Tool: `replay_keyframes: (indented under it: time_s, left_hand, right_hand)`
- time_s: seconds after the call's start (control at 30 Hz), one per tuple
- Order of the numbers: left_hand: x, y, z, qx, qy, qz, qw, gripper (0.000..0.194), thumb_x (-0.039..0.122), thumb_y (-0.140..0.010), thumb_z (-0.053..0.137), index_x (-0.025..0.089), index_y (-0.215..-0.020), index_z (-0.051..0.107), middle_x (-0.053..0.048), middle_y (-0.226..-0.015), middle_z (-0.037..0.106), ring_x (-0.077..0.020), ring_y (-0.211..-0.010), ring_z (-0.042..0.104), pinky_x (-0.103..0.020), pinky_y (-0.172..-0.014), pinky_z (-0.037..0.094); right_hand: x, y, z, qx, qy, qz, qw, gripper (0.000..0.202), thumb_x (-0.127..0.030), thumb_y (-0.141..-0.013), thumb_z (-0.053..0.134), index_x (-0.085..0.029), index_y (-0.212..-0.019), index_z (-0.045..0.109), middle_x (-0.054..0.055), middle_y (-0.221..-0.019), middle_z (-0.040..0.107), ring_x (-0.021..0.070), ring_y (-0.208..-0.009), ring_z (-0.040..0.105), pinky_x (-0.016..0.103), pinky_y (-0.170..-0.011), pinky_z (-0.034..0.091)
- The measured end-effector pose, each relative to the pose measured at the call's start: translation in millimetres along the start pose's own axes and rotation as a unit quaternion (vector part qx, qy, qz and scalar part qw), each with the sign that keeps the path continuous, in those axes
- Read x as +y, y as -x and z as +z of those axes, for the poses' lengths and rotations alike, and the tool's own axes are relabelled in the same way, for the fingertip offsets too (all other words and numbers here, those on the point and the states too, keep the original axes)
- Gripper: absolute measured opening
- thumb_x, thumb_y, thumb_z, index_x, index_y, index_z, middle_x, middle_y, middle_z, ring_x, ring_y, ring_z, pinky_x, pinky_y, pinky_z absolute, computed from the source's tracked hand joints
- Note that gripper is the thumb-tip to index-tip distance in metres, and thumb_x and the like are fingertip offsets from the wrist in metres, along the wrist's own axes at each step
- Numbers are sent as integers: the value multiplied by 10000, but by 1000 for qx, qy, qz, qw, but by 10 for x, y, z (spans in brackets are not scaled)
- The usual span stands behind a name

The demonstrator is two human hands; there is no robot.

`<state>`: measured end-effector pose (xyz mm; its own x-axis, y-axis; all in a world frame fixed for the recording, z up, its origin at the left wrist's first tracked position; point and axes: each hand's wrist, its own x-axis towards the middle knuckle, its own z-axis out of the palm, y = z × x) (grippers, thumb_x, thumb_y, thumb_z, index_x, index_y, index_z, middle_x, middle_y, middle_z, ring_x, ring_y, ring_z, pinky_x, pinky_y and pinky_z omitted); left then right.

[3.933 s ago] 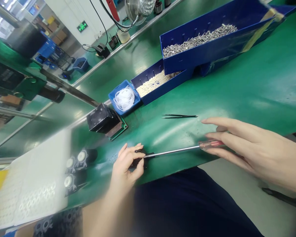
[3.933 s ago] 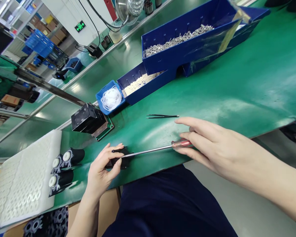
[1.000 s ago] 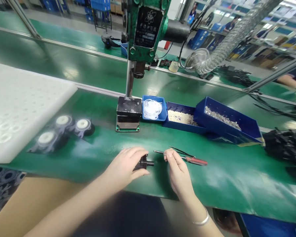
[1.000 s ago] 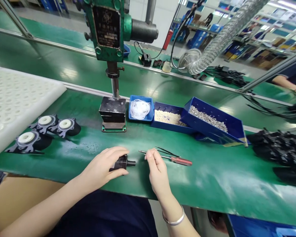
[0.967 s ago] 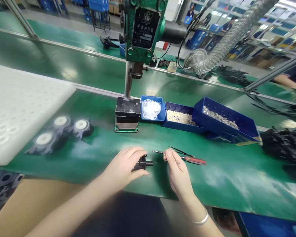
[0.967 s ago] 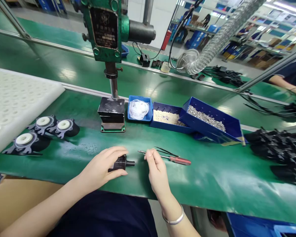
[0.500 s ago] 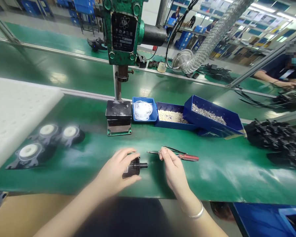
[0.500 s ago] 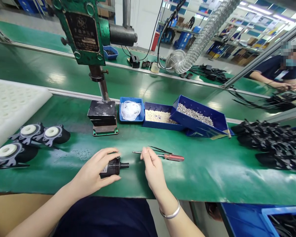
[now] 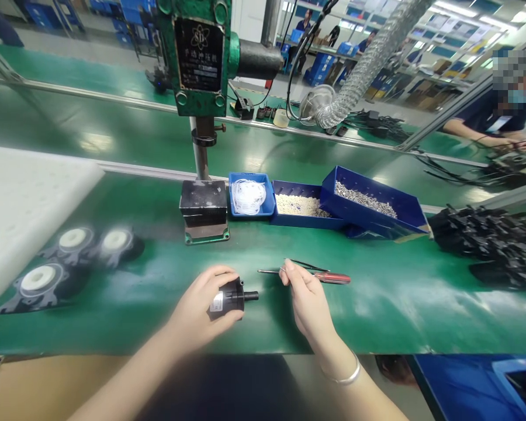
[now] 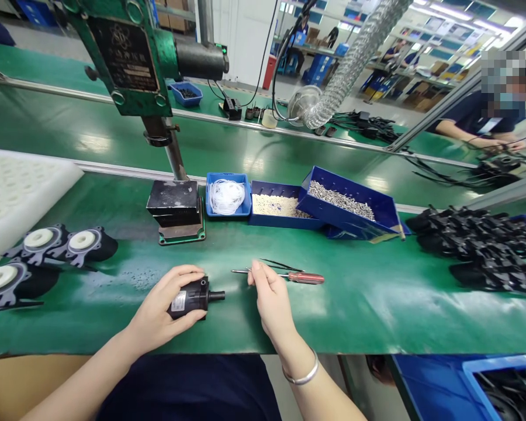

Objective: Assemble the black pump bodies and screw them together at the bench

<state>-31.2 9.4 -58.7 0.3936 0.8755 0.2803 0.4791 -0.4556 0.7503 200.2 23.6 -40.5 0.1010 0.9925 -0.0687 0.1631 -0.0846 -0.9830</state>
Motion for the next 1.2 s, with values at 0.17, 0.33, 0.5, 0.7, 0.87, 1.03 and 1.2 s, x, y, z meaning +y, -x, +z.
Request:
replay_keyframes:
  time_s: [0.17,0.33,0.5,0.7,0.87,1.03,1.2]
  left_hand:
    - [-10,9,9,1,-1,-3,1000,507,258,-835,679,258,-1302,479,-130,-1277,569,-280,-1198,575,-468,-1021,496]
    - [-15,15,14,3,-4,-2,1000,510,254,-826,684,254,-1297,488,-121,-1273,574,-273,-1193,580,-456,-1021,499]
    - [-31,19,15,-1,-8,-1,1000,497,253,-835,674,251,-1293,480,-125,-1272,564,-269,-1200,569,-460,-1020,496]
    - [-48,16,28,0,-12,2,1000,494,244,-836,670,247,-1292,480,-121,-1272,560,-266,-1203,566,-454,-1031,490]
    - [-31,15,30,1,-5,15,1000,510,223,-835,651,241,-1307,458,-125,-1277,546,-267,-1217,551,-452,-1034,484]
    - [8,25,-17,-2,16,-4,1000,581,201,-824,642,231,-1352,400,-132,-1311,519,-262,-1270,495,-453,-1078,439]
    - [9,19,-45,-5,50,-2,999,654,221,-786,700,208,-1360,387,-118,-1272,554,-245,-1235,509,-411,-1072,440]
  right_hand:
    - [-15,-10,7,2,-9,3,1000,474,-517,-965,469,-208,-605,452,-9,-658,426,157,-678,388,292,-690,316]
    - [-43,-8,9,8,-31,16,999,491,-520,-951,495,-204,-575,473,-5,-633,448,156,-668,406,298,-698,327]
    - [-37,-4,-1,9,-65,21,998,483,-493,-951,515,-203,-565,491,-3,-627,449,157,-673,401,305,-704,325]
    - [-43,-23,-11,7,-124,24,992,472,-469,-945,541,-204,-562,465,-5,-633,420,160,-684,388,317,-701,315]
    - [-106,-46,-24,11,-177,47,983,475,-466,-920,585,-206,-547,447,-8,-623,386,156,-664,365,310,-661,307]
    - [-85,-69,-82,3,-227,55,972,456,-443,-915,604,-200,-554,467,-5,-638,387,153,-670,358,308,-655,300]
    - [34,-88,-174,7,-235,53,970,339,-390,-917,617,-196,-647,550,-4,-684,403,149,-689,364,299,-654,314]
